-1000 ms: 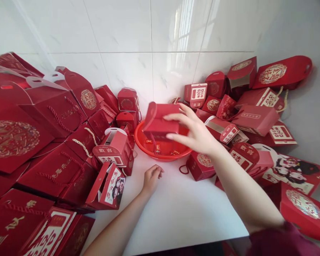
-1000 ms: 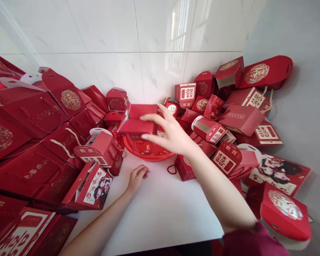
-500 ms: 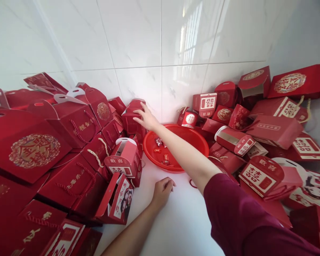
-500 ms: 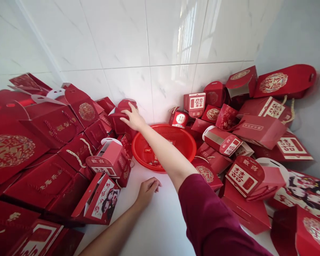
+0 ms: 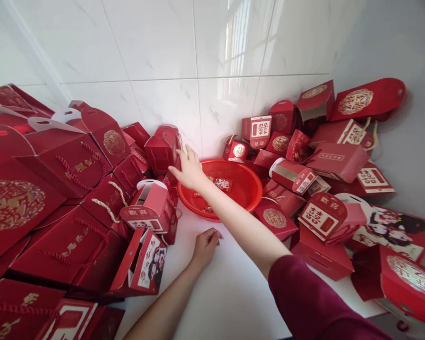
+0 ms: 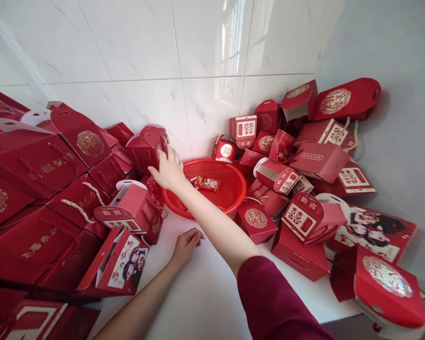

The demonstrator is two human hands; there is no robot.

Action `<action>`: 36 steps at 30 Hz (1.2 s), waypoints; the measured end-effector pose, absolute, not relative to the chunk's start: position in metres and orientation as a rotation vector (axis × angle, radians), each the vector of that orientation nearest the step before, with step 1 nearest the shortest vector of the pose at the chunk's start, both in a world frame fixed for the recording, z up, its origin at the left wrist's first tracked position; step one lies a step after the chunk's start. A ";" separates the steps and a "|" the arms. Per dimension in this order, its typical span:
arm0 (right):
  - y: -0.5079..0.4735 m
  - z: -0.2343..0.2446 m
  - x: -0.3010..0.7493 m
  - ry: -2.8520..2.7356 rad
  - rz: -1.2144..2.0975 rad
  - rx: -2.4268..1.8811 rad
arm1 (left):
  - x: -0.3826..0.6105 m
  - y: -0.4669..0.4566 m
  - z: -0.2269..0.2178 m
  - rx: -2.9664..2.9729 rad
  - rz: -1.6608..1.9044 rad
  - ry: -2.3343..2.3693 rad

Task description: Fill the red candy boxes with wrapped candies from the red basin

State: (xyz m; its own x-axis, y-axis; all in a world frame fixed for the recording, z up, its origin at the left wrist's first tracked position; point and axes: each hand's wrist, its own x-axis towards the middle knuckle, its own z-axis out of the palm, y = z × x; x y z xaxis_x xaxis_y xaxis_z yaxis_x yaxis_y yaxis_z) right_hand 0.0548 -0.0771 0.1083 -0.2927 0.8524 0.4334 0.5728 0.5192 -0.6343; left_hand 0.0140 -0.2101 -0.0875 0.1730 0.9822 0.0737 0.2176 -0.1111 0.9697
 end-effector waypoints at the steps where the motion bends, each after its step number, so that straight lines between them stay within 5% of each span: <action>1: -0.094 0.104 0.066 -2.020 0.494 -1.188 | 0.014 -0.209 -0.088 1.522 1.034 1.199; 8: -0.195 0.074 0.169 -2.433 0.552 -1.242 | 0.014 -0.206 -0.093 1.524 1.036 1.207; 15: -0.206 0.027 0.245 -1.969 -0.043 -2.189 | 0.014 -0.206 -0.089 1.566 1.020 1.186; 20: -0.220 0.009 0.255 -1.837 0.129 -2.435 | 0.014 -0.208 -0.087 1.601 1.000 1.188; 24: -0.260 0.033 0.267 -1.964 0.516 -2.184 | 0.011 -0.214 -0.079 1.622 0.994 1.189; 29: -0.280 0.046 0.283 -2.220 1.088 -1.288 | 0.001 -0.226 -0.059 1.640 1.034 1.174; 36: -0.237 -0.016 0.257 -1.966 1.107 -0.727 | -0.022 -0.227 -0.039 1.622 1.340 0.951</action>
